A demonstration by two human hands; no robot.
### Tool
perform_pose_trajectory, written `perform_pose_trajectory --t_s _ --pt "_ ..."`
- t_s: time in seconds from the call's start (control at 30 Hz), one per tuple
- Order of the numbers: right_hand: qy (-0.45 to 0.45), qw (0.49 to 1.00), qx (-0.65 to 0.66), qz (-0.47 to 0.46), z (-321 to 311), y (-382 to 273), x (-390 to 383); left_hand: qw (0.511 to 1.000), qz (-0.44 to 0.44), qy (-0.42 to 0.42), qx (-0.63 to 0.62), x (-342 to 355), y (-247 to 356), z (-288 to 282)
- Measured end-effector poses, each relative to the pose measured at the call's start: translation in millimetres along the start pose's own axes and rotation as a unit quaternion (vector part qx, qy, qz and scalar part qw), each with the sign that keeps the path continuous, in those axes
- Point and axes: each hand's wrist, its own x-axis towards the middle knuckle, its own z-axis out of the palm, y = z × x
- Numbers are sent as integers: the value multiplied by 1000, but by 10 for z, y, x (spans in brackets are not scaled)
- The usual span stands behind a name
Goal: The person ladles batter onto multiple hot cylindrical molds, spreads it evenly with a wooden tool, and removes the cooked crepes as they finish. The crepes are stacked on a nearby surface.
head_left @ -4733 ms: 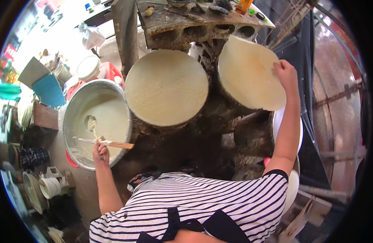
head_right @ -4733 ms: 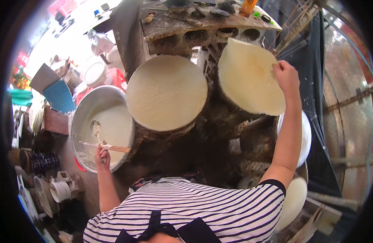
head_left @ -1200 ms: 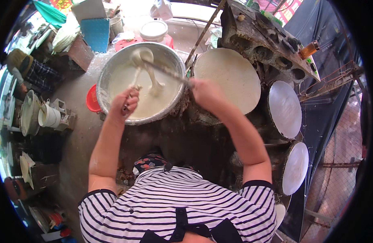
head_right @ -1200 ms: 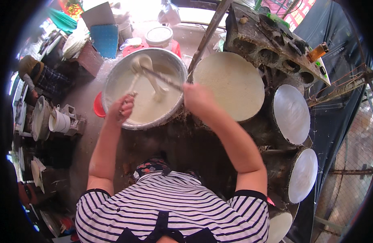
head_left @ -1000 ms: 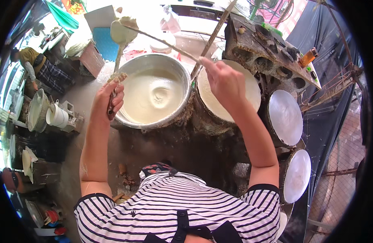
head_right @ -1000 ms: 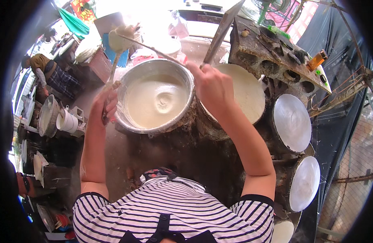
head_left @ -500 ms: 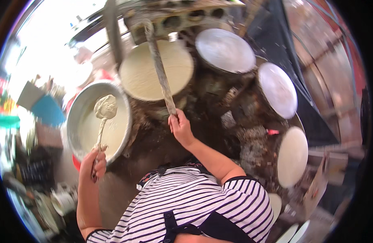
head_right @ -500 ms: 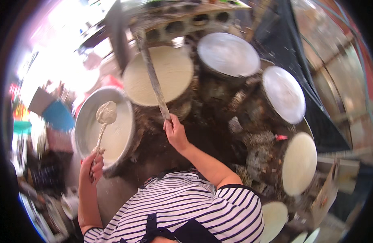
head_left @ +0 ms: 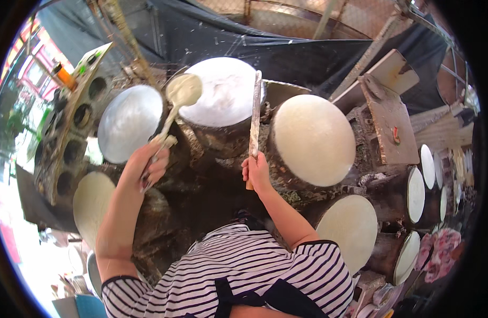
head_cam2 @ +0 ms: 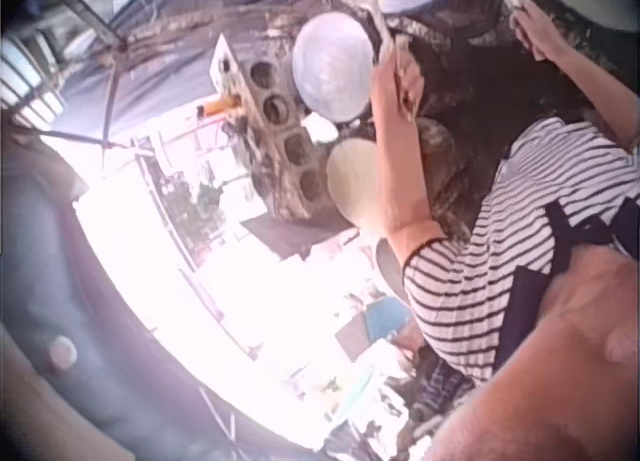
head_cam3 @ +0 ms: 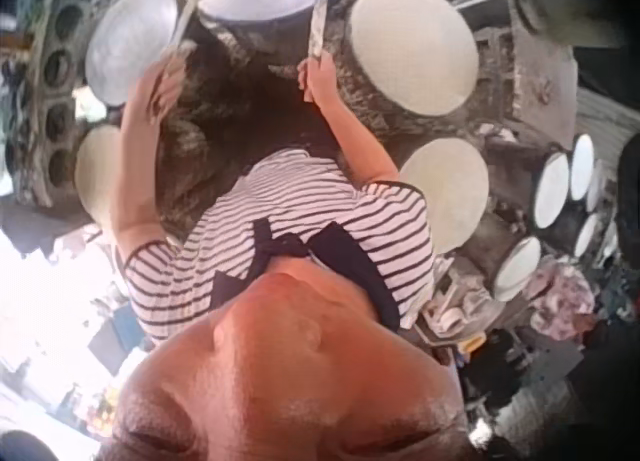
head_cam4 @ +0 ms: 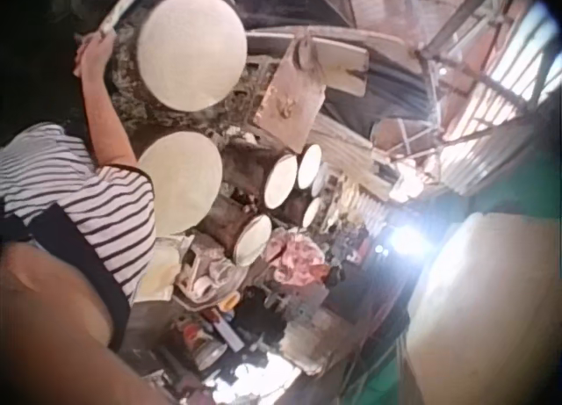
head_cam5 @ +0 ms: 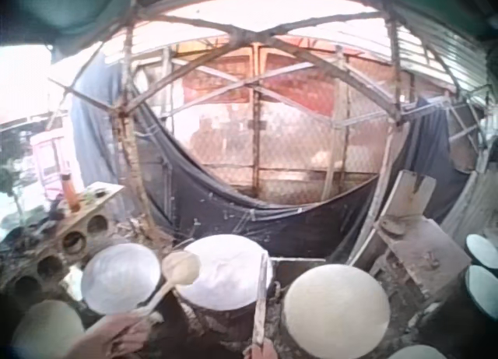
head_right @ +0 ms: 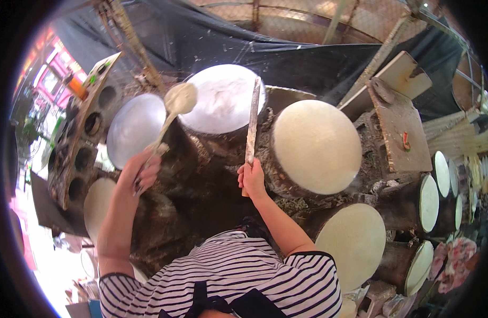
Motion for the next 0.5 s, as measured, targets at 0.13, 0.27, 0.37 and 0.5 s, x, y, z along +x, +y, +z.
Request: perform_pose_trajectory --t_s 0.13,0.27,0.37,0.5 --pt "48 998 -15 46 -233 -149 331 997 5 -68 19 1374 99 437" --pt "62 996 -32 57 -255 -138 664 951 -30 14 306 2300 -39 777" --pt "65 993 -80 65 -222 -188 836 898 68 39 434 2780 -348 707" --pt "76 984 -155 38 -63 -211 1001 737 258 134 610 3075 -614 495"
